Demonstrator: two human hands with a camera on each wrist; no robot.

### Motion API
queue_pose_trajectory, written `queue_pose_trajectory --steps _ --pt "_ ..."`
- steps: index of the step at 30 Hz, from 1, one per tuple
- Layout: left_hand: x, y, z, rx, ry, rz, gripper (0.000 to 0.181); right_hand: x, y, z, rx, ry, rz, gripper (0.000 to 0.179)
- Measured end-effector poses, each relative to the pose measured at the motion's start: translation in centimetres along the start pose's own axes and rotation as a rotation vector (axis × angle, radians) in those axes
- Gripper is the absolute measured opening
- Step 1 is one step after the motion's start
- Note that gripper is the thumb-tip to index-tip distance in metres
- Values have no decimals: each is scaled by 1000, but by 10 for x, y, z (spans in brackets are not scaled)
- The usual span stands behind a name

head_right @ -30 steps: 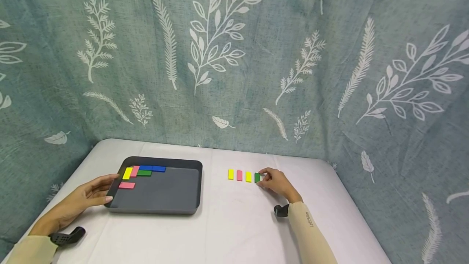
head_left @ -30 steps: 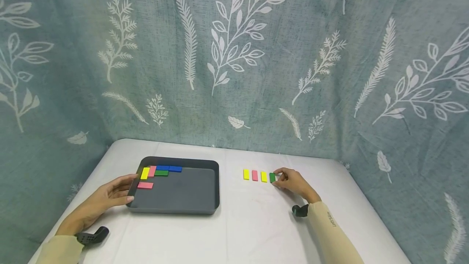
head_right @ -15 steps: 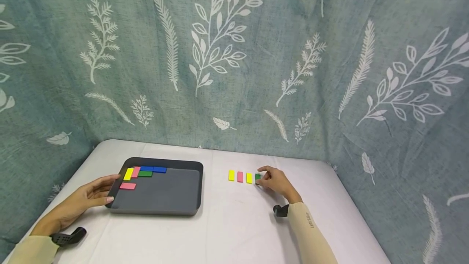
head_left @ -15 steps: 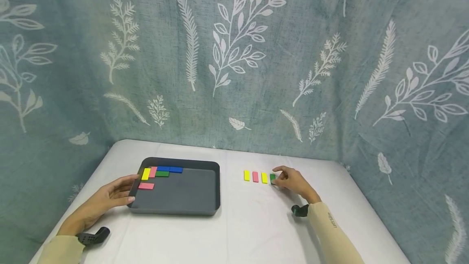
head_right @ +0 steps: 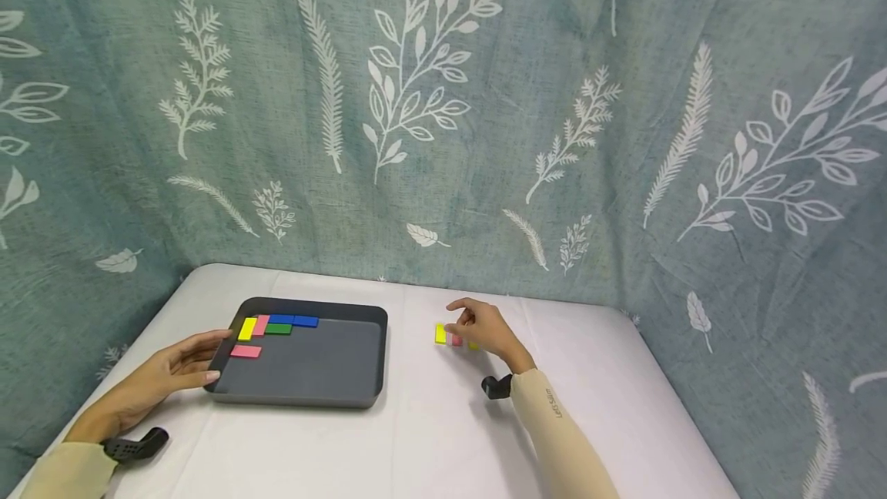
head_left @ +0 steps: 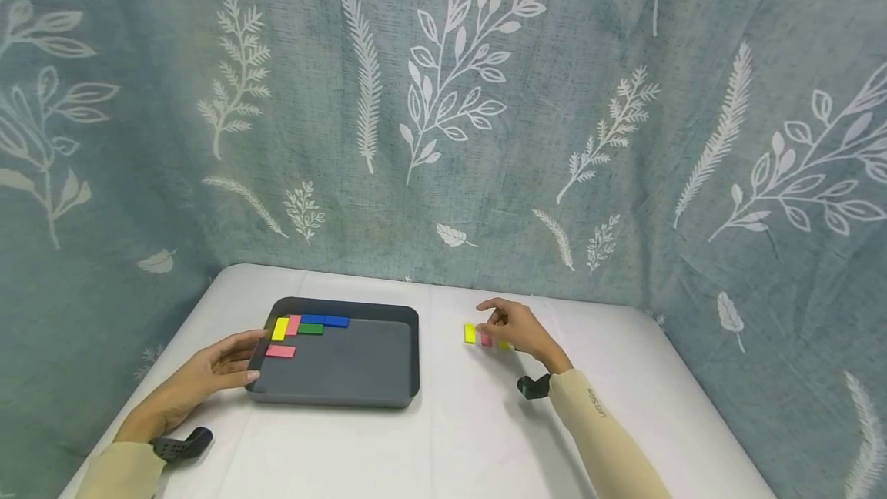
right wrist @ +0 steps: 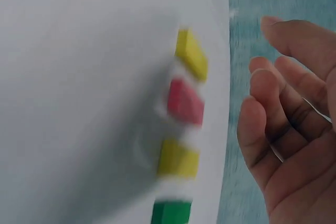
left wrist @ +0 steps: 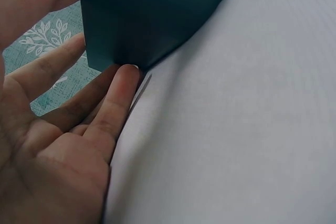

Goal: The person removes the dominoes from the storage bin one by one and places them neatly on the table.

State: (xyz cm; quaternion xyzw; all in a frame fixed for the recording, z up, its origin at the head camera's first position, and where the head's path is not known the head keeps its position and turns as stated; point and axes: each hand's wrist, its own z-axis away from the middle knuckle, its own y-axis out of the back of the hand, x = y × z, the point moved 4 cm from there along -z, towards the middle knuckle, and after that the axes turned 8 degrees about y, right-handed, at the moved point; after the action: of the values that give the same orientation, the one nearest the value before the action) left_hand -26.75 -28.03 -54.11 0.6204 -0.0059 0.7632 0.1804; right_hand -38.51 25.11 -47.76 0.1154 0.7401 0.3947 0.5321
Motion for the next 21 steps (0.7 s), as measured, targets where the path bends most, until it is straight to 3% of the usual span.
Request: queue_pose_trajectory --steps 14,21 --pt "1 0 1 7 -4 0 80 -58 -42 -42 -42 143 -7 35" --pt "1 -1 0 10 7 -3 81 -83 -71 -58 -102 207 -28 41"
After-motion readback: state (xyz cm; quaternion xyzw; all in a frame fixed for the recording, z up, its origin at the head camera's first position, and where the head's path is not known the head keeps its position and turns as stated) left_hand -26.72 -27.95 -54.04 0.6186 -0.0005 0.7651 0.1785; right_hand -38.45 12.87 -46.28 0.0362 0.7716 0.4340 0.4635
